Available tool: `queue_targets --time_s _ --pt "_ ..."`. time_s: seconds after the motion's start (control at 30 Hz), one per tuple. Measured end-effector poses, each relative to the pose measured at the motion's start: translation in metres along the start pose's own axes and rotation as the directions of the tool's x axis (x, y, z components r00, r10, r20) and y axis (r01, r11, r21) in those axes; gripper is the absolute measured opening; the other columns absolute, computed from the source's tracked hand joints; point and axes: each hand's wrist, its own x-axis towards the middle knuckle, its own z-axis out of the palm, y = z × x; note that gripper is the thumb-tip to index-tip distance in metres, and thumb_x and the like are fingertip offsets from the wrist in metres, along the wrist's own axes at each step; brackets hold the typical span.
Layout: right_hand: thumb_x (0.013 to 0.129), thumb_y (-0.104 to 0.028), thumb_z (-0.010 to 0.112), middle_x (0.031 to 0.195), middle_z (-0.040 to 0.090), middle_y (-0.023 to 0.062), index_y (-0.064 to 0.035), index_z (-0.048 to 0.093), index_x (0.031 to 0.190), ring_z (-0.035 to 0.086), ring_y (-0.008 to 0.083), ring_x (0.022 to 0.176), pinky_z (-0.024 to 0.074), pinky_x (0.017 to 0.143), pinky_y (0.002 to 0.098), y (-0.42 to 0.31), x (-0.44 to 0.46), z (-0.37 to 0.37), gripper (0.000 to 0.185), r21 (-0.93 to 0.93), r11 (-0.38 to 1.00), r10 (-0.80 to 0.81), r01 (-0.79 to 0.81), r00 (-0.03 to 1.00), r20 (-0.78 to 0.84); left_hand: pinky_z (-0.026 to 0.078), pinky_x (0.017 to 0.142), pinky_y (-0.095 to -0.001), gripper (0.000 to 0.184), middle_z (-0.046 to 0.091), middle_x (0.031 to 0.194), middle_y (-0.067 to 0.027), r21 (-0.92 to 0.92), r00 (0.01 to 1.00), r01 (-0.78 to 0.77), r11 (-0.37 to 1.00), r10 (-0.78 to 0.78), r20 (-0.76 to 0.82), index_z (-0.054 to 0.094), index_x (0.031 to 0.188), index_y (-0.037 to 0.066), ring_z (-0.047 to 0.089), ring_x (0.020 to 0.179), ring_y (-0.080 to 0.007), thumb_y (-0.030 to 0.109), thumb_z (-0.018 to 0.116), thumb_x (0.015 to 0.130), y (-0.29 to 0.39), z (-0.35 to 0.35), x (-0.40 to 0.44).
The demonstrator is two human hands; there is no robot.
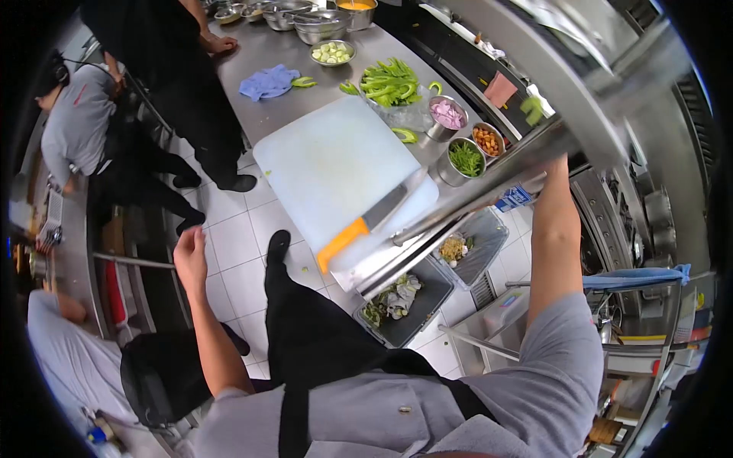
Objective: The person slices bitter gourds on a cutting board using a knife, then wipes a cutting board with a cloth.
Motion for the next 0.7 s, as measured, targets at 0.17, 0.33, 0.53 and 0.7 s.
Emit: queue_targets --time_s 0.17,0.33,0.53,0.7 --pt "0.105 -0.057 0.046 0.104 0.075 0.015 0.0025 0.068 0.116 0.071 0.0299 0.096 0.056 0.088 0.0458 0.01 -0.105 -0.098 0.064 -0.396 0.799 0.328 -0.452 0.88 -0.344 0.051 0.074 -0.0256 0.029 0.07 0.089 -0.0015 -0.051 1.0 -0.005 0.999 0.005 0.01 0.073 0.11 -0.002 0.062 0.082 -0.0082 0.026 0.064 0.104 0.029 -0.025 -0.051" --pt "0.104 -0.049 0.054 0.091 0.072 0.014 0.0003 0.061 0.109 0.072 0.0277 0.078 0.0582 0.067 0.0387 0.046 -0.366 -0.239 0.05 -0.285 0.82 0.359 -0.496 0.834 -0.419 0.054 0.076 -0.0299 0.027 0.075 0.087 -0.0085 0.001 0.956 -0.234 0.972 0.23 0.181 0.074 0.109 0.001 0.068 0.08 -0.0136 0.023 0.063 0.101 0.122 0.086 -0.054" --pt "0.103 -0.029 0.057 0.07 0.067 0.0143 0.0021 0.065 0.093 0.065 0.0255 0.053 0.0507 0.044 0.0363 0.139 -0.691 -0.361 0.034 -0.663 0.693 0.21 -0.284 0.959 -0.191 0.049 0.065 -0.037 0.027 0.069 0.076 -0.0126 -0.336 0.991 -0.116 0.935 0.087 -0.101 0.069 0.095 -0.001 0.061 0.066 -0.0196 0.023 0.06 0.103 0.141 0.171 -0.181" --pt "0.101 -0.029 0.059 0.079 0.072 0.0189 0.0061 0.069 0.094 0.07 0.0285 0.058 0.0562 0.05 0.0407 0.13 -0.769 -0.449 0.037 -0.969 0.243 0.51 -0.037 0.855 0.095 0.049 0.075 -0.0525 0.038 0.067 0.084 -0.0254 0.252 0.991 0.042 0.967 -0.074 0.116 0.064 0.09 -0.002 0.064 0.082 -0.0461 0.028 0.046 0.105 -0.004 0.167 -0.392"
